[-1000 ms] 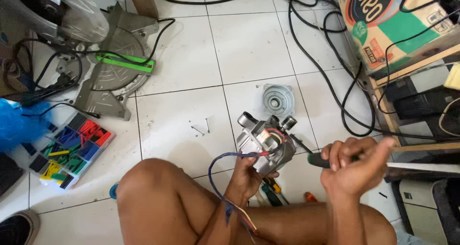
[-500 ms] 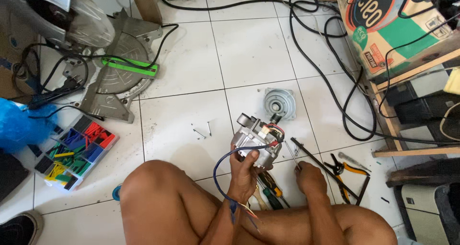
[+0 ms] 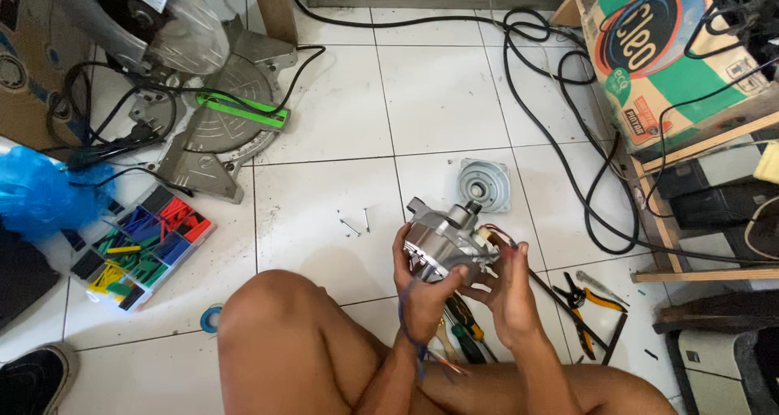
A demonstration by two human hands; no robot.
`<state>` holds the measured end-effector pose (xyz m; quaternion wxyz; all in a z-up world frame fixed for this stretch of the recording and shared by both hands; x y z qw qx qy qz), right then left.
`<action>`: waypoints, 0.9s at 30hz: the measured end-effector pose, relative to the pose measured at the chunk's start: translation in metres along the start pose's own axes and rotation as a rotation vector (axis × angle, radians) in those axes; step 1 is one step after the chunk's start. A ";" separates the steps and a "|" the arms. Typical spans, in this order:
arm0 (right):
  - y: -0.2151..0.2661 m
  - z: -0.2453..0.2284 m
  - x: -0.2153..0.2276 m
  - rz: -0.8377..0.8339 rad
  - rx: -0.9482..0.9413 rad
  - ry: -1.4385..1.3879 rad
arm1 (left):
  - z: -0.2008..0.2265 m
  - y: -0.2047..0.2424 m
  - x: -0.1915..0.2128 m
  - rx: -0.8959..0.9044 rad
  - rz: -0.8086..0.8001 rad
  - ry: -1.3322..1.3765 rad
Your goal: The person sits on the floor and assembles an electric motor. They insert the rotor into the stator, align the components, and use a screwdriver to tighten the screws on the motor housing. Finally, they attach the outer casing to the motor.
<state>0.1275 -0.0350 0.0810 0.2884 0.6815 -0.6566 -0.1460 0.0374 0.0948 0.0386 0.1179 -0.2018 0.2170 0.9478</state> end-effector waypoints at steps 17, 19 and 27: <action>-0.135 0.088 0.003 -0.202 -0.218 -0.577 | 0.002 0.008 -0.030 -0.459 -0.157 -0.474; -0.134 0.088 0.000 -0.192 -0.249 -0.654 | 0.001 0.016 -0.033 -0.501 -0.214 -0.420; -0.133 0.065 0.008 -0.253 -0.177 -0.871 | 0.025 0.013 -0.057 -0.215 -0.326 -0.380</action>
Point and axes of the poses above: each hand's wrist, its own y-axis away from the middle knuckle, its own x-axis out of the back of the hand, z = x × y, the point moved 10 cm from there along -y, towards the middle knuckle, and after that the axes turned 15 degrees about z, right-handed, at the moved point
